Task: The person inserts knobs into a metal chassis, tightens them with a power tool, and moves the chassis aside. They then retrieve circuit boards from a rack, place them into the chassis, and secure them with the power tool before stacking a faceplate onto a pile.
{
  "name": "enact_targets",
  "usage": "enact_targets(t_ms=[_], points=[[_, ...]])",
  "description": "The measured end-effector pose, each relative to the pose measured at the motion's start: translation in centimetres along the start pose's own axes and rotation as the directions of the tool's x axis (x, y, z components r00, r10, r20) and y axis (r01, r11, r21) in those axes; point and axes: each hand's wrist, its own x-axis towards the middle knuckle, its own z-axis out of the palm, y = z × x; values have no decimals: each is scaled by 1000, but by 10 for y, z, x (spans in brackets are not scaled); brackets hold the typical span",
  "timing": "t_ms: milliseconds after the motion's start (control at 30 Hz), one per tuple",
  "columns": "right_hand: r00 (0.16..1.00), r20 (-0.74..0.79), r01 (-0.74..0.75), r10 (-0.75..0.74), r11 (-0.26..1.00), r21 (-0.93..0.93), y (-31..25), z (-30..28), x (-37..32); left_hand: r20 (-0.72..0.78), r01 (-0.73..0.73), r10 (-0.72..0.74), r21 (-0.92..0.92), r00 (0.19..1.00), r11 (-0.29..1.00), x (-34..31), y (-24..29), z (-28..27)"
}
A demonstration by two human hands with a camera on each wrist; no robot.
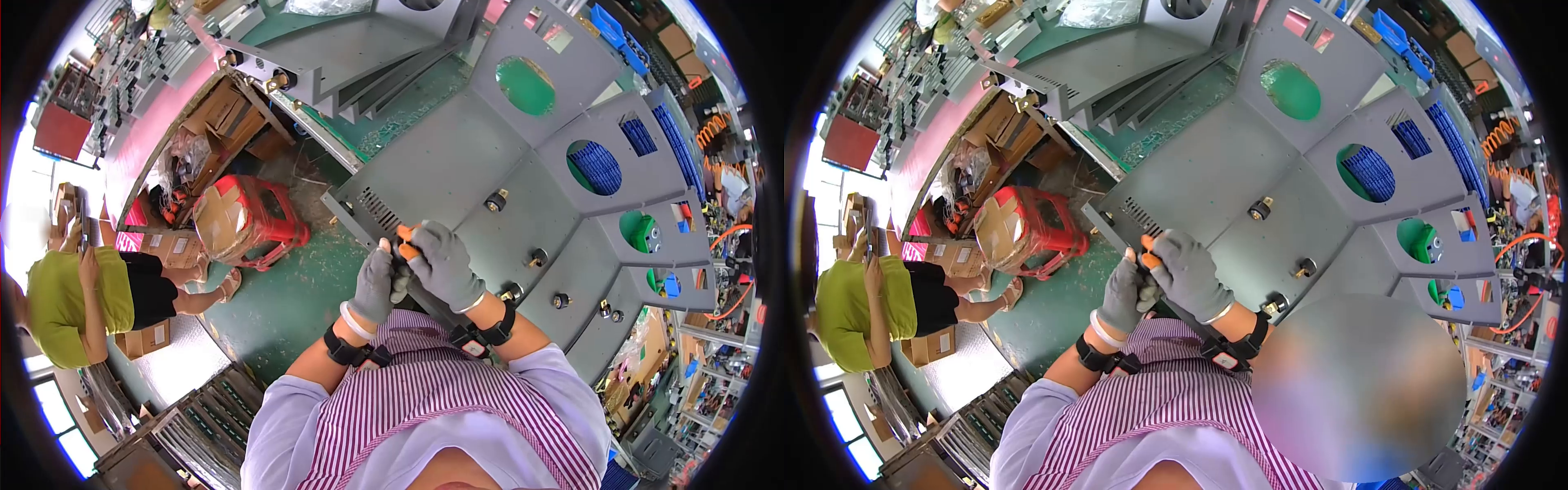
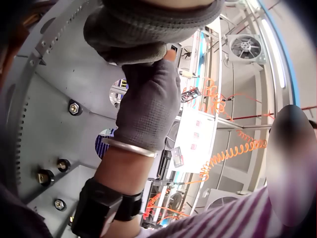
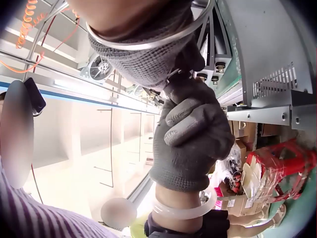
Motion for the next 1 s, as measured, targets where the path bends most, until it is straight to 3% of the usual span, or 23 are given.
enact_targets(t_ms=[33, 67, 133, 167, 267, 300, 500, 600, 700, 800, 833, 900, 933, 1000], points=[[993, 51, 102, -104, 994, 38, 10, 1, -2, 50, 69, -65, -90, 997, 994, 1, 4, -2], [992, 106, 55, -68, 991, 119, 24, 1, -5, 104, 140, -123, -176, 987, 974, 1, 6, -2], [975, 222, -49, -13, 961, 272, 45, -4, -6, 34, 122, -119, -130, 992, 984, -3, 8, 7], [892, 334, -426, 305, 814, 394, 49, -8, -7, 11, 106, -105, -101, 994, 989, -4, 11, 11], [889, 413, -348, 196, 876, 335, 37, -23, 2, 10, 31, -31, -2, 999, 1000, 4, 10, 16], [965, 254, -112, 62, 976, 187, 35, -14, -2, 17, 14, -14, 35, 1000, 999, 3, 7, 16], [996, 86, -37, 26, 990, 137, 34, -9, 0, -71, 40, -40, -2, 997, 999, 9, -1, 17], [984, 150, -114, 93, 983, 142, 27, -11, -3, 20, 4, -4, -19, 1000, 1000, 12, -3, 11], [947, 219, -272, 236, 951, 149, 27, -3, -7, -38, 70, -70, 4, 997, 998, 10, -6, 6], [984, 131, -137, 118, 981, 139, 33, 7, -14, -105, -62, 69, 67, 992, 996, 7, -14, 3], [980, 102, -191, 172, 958, 214, 31, 8, -15, -173, -69, 80, 71, 982, 995, 5, -16, 2], [957, 54, -285, 285, 887, 364, 26, 8, -10, -305, -81, 104, 87, 947, 993, -1, -15, -4], [868, 221, -494, 444, 733, 468, 34, 11, -11, -267, -152, 189, 155, 945, 976, -6, -16, -15], [565, 572, -812, 595, 276, 515, 59, 21, -22, -407, -152, 251, 260, 878, 953, -11, -26, -33]])
